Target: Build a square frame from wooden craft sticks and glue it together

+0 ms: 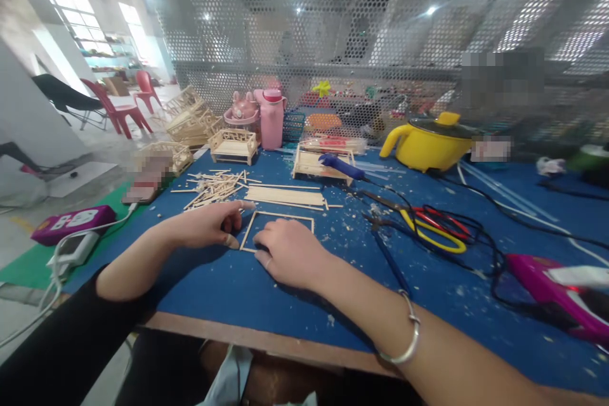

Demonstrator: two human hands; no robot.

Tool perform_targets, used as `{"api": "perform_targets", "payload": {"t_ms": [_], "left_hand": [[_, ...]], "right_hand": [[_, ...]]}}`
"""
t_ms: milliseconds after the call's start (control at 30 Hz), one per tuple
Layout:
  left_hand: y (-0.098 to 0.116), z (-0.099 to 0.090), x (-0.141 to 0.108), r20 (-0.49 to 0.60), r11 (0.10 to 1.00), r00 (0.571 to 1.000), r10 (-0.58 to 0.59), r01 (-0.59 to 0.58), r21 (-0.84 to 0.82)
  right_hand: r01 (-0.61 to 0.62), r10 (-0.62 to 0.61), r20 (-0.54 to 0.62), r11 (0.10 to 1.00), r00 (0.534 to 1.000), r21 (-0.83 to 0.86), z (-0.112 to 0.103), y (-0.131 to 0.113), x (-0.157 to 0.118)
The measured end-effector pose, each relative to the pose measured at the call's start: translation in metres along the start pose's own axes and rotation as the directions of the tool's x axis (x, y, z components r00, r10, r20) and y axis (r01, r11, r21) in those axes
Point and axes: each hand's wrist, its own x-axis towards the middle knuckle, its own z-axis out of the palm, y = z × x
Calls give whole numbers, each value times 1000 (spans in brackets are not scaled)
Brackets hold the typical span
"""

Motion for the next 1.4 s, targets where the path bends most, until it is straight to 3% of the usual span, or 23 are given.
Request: {"api": "perform_targets", "payload": {"t_ms": [167,500,1400], "left_hand": [[2,0,0,-25,998,1000,8,-6,60],[3,2,0,-52,994,999,6,-1,108],[7,2,2,-47,982,999,27,-18,187]], "right_hand": [[-43,44,-39,998,998,36,6,3,-3],[-20,19,-88,1000,996,-15,15,5,-4],[-45,46,-67,999,997,13,12,2,-3]]}}
